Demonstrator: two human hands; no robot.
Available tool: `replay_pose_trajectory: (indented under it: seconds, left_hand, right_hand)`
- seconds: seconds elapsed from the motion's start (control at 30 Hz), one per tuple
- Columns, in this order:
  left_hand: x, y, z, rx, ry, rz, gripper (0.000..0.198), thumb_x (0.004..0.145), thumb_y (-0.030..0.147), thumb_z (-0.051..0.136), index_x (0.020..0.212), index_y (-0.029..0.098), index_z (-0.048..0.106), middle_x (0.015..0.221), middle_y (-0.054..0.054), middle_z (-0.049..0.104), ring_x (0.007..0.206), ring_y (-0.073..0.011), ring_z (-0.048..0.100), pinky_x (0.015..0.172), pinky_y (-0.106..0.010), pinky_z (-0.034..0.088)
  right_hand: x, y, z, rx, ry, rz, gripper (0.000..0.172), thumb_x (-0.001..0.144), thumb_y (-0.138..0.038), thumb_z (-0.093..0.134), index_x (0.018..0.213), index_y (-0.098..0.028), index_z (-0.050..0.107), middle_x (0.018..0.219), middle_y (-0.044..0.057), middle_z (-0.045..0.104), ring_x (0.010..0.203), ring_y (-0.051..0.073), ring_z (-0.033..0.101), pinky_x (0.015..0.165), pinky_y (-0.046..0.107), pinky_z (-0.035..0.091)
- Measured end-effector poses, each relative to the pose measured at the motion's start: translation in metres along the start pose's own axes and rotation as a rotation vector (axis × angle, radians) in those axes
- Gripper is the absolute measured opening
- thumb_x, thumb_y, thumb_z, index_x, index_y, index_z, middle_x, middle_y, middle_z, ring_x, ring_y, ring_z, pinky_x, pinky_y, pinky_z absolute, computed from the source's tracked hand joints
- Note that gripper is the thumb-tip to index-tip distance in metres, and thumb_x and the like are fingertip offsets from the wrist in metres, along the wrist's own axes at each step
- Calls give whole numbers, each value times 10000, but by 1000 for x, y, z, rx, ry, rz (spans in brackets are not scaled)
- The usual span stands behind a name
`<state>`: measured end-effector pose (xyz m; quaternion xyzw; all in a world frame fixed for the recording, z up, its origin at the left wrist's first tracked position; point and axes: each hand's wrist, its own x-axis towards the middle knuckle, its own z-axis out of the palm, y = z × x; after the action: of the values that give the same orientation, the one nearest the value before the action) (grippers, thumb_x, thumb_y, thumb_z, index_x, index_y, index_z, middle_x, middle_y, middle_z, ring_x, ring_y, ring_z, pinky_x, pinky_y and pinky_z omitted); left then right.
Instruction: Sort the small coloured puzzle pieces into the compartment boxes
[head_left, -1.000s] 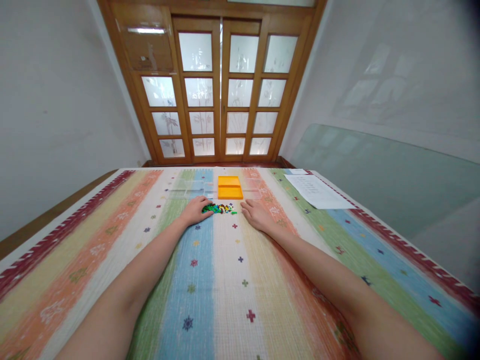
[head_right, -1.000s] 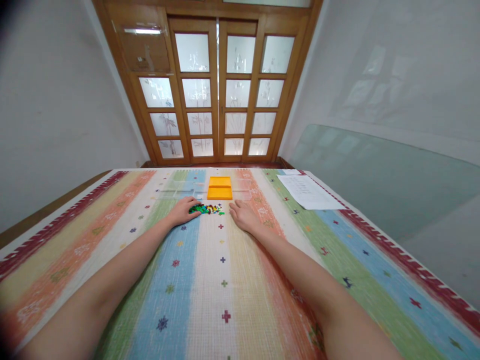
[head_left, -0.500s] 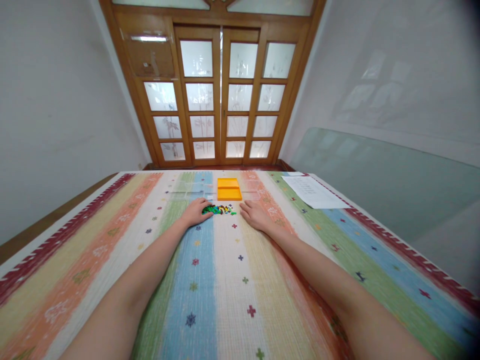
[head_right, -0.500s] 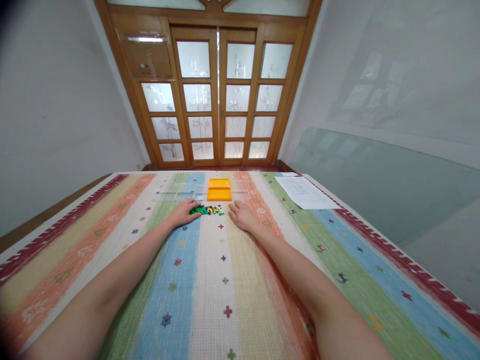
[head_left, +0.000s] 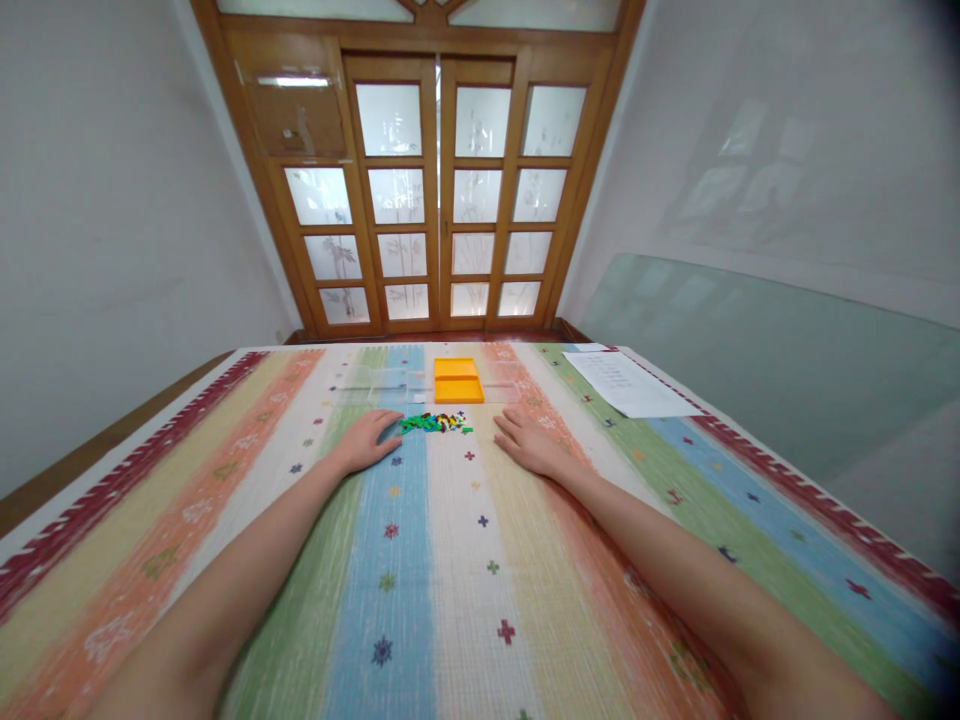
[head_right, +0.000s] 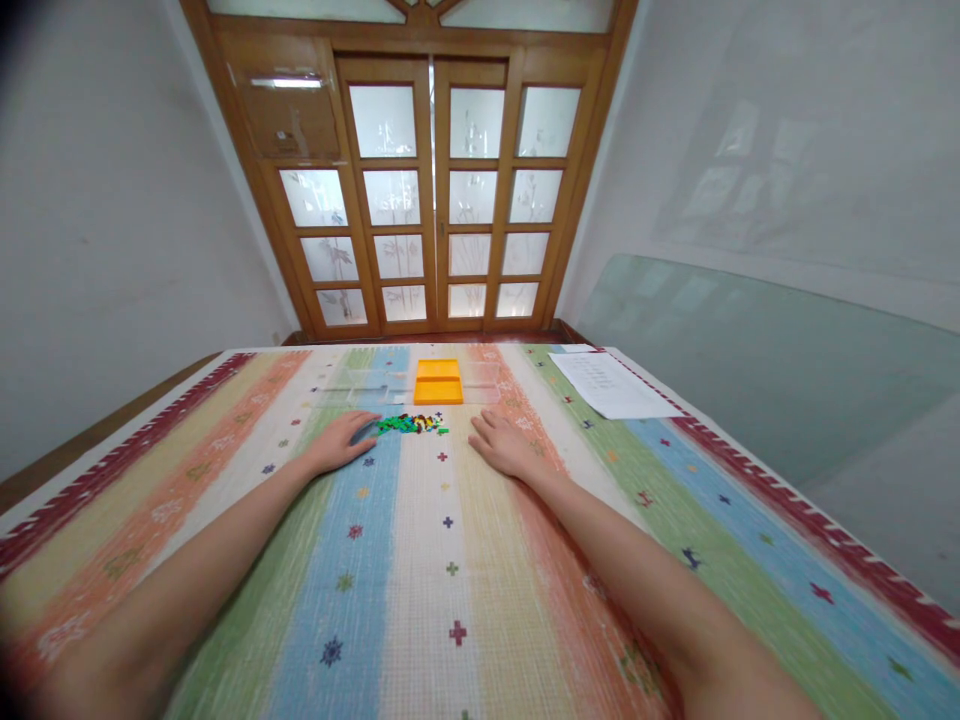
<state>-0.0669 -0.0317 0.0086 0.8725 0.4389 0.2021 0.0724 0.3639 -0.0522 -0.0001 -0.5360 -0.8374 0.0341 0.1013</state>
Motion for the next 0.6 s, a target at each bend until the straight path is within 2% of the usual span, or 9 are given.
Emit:
replay_pose_trajectory:
  seconds: [0.1, 0.17, 0.3, 0.37, 0.6]
  left_hand:
    - [-24, -22, -14, 66, 8, -60, 621, 982, 595, 479, 1459, 211, 580, 1480, -128, 589, 1355, -298, 545, 1188, -461, 396]
    - [-42, -40, -24, 138, 34, -128, 632, 985, 604, 449, 1445, 195, 588, 1477, -129, 590, 1354, -299, 541, 1194, -460, 386]
    - [-73, -76, -41, 336, 35, -397, 717, 973, 646, 395, 1461, 150, 572, 1515, -160, 553, 1406, -346, 483, 1201, -513, 346]
    - [-83, -88, -46, 392, 0, -528, 745, 968, 680, 362, 1503, 191, 537, 1584, -147, 486, 1455, -373, 425, 1200, -563, 319]
    - [-88, -99, -47, 422, -109, -632, 844, 952, 765, 257, 1614, 259, 392, 1709, -132, 281, 1551, -401, 271, 1192, -653, 255]
  right_hand:
    - [-9, 27, -6, -26, 71, 105, 603, 1081, -539, 251, 1462, -198, 571, 1538, 155, 513, 1396, 288, 487, 1171, 412, 346]
    - [-14, 46, -8, -71, 68, 219, 587, 1067, -559, 302, 1448, -203, 572, 1490, 170, 542, 1355, 307, 506, 1144, 447, 358]
    - [-17, 70, -5, -137, 51, 346, 645, 1040, -633, 311, 1519, -243, 494, 1618, 169, 402, 1494, 350, 343, 1190, 560, 257]
    - [-16, 74, -1, -140, 32, 357, 669, 1035, -650, 288, 1548, -256, 459, 1647, 167, 360, 1519, 348, 308, 1197, 590, 231]
    - [-14, 75, 1, -122, -16, 393, 718, 1022, -684, 250, 1593, -278, 408, 1690, 145, 298, 1562, 339, 243, 1217, 597, 195]
